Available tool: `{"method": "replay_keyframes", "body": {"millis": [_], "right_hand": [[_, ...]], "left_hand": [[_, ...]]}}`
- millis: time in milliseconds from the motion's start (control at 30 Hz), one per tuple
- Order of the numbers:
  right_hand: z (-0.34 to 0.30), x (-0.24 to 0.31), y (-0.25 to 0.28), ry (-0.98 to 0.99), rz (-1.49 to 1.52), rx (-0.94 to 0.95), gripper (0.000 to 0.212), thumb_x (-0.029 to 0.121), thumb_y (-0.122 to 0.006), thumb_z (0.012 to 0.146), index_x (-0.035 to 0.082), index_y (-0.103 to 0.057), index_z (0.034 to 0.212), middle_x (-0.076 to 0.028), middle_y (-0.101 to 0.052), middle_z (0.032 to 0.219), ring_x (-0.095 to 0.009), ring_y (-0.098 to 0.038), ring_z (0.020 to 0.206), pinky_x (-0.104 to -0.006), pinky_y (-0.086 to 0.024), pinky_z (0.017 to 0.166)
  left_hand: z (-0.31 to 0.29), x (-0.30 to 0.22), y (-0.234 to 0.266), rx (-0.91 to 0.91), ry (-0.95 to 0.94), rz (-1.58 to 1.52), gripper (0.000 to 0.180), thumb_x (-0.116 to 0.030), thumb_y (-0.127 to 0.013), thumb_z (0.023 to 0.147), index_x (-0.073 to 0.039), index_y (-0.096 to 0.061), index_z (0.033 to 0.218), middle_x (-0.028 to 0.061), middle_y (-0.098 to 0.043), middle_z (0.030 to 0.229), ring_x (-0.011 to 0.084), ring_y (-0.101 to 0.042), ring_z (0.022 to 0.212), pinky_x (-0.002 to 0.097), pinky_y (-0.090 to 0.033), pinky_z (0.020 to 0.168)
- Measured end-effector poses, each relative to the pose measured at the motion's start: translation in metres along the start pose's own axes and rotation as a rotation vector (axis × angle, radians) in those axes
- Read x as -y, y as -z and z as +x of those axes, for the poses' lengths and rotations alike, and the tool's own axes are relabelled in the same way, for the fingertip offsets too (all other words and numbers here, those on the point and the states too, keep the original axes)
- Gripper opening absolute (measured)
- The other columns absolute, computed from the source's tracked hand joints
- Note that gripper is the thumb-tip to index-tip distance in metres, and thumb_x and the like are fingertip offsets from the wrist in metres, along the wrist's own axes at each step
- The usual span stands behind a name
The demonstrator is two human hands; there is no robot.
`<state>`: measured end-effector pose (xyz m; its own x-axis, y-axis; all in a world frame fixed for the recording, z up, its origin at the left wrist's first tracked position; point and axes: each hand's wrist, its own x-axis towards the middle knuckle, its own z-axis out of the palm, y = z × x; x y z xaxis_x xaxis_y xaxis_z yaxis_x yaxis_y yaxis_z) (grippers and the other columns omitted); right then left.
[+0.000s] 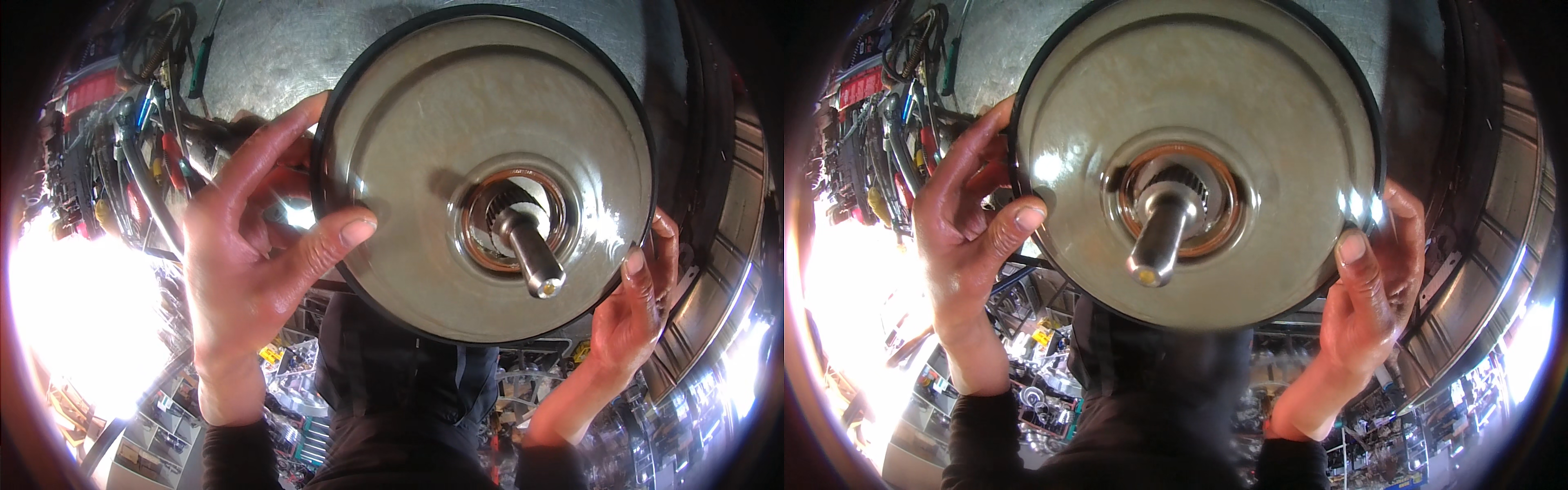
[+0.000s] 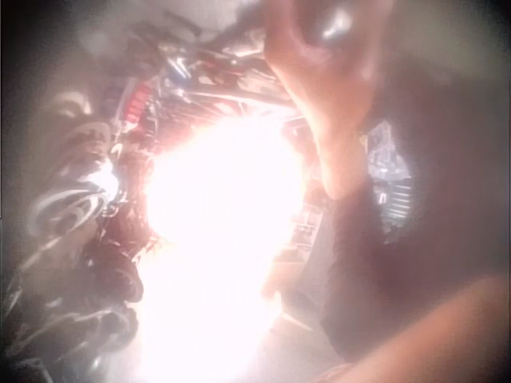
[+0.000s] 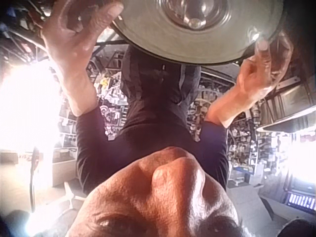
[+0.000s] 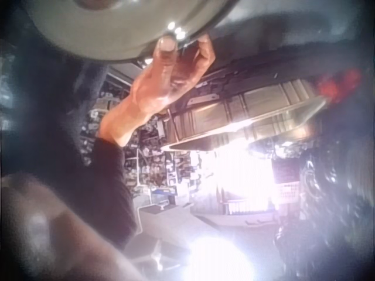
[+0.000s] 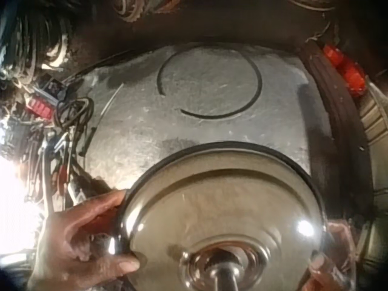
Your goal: The person holds a circular metal part with both hands, rotates it, and examines its surfaces and central hub. The person then places the part down and briefly reaches for a cloth before the clip ends.
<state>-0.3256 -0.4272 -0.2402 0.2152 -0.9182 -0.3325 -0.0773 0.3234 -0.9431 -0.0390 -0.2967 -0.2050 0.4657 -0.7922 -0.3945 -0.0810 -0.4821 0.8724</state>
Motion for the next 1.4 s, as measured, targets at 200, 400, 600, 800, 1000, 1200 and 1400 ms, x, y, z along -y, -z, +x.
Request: {"method": "replay_keyframes", "body": {"millis": [200, 400, 600, 800, 1000, 1200, 1400], "right_hand": [[-0.0011, 0.001, 0.0014, -0.024, 0.047, -0.01, 0.062, 0.021, -0.085, 0.085, -0.004, -0.056, 0.133, -0.01, -0.069, 0.115, -0.015, -0.063, 0.106, -0.0268, -0.042, 0.099], [-0.0005, 0.0007, 0.0013, -0.021, 0.069, 0.028, 0.059, 0.019, -0.085, 0.086, -0.004, -0.055, 0.132, -0.011, -0.069, 0.116, -0.016, -0.063, 0.107, -0.0276, -0.043, 0.1], [0.0, -0.0009, 0.003, -0.034, 0.074, 0.029, 0.06, 0.019, -0.086, 0.085, -0.004, -0.055, 0.132, -0.011, -0.069, 0.116, -0.017, -0.063, 0.108, -0.0293, -0.043, 0.101], [-0.0006, -0.0003, 0.0036, -0.049, 0.088, 0.03, 0.061, 0.018, -0.086, 0.085, -0.003, -0.055, 0.132, -0.012, -0.069, 0.117, -0.018, -0.063, 0.109, -0.0296, -0.043, 0.101], [-0.0006, 0.0, 0.0028, -0.054, 0.085, 0.015, 0.062, 0.02, -0.088, 0.083, -0.003, -0.056, 0.132, -0.012, -0.068, 0.117, -0.017, -0.063, 0.109, -0.0296, -0.044, 0.101], [0.0008, 0.0002, 0.0038, -0.07, 0.074, 0.021, 0.064, 0.022, -0.089, 0.083, -0.003, -0.056, 0.131, -0.012, -0.068, 0.118, -0.017, -0.063, 0.108, -0.0282, -0.045, 0.098], [0.0004, 0.0003, 0.0039, -0.066, 0.087, 0.015, 0.064, 0.022, -0.089, 0.083, -0.003, -0.055, 0.131, -0.012, -0.068, 0.118, -0.016, -0.063, 0.108, -0.0276, -0.045, 0.097]], "left_hand": [[0.0007, -0.0005, 0.0004, 0.002, -0.004, 0.019, 0.088, -0.027, -0.091, 0.082, 0.008, -0.048, 0.15, 0.0153, -0.068, 0.129, 0.0201, -0.067, 0.111, 0.0318, -0.053, 0.098], [0.0015, -0.0001, 0.0018, 0.002, 0.013, 0.019, 0.089, -0.029, -0.091, 0.081, 0.008, -0.047, 0.15, 0.0165, -0.067, 0.132, 0.0216, -0.067, 0.114, 0.0324, -0.054, 0.097], [0.0014, -0.0006, 0.0015, -0.005, 0.018, 0.005, 0.09, -0.026, -0.092, 0.08, 0.008, -0.046, 0.15, 0.0173, -0.066, 0.133, 0.0218, -0.067, 0.114, 0.0325, -0.055, 0.098], [0.0011, -0.0011, 0.0011, -0.005, 0.024, -0.018, 0.09, -0.021, -0.092, 0.08, 0.008, -0.045, 0.151, 0.0174, -0.064, 0.138, 0.0214, -0.068, 0.113, 0.0315, -0.056, 0.096], [0.0022, -0.0004, 0.0034, -0.002, 0.034, 0.01, 0.091, -0.024, -0.093, 0.079, 0.007, -0.045, 0.151, 0.018, -0.062, 0.141, 0.0201, -0.068, 0.109, 0.0304, -0.058, 0.091], [0.0033, 0.0012, 0.002, -0.015, 0.014, 0.014, 0.092, -0.027, -0.092, 0.079, 0.007, -0.046, 0.151, 0.0198, -0.061, 0.143, 0.0211, -0.069, 0.108, 0.0308, -0.06, 0.089], [0.0036, 0.0012, 0.0024, -0.008, 0.011, 0.014, 0.092, -0.029, -0.092, 0.08, 0.007, -0.045, 0.151, 0.0213, -0.058, 0.146, 0.0224, -0.069, 0.109, 0.0315, -0.061, 0.089]]}}
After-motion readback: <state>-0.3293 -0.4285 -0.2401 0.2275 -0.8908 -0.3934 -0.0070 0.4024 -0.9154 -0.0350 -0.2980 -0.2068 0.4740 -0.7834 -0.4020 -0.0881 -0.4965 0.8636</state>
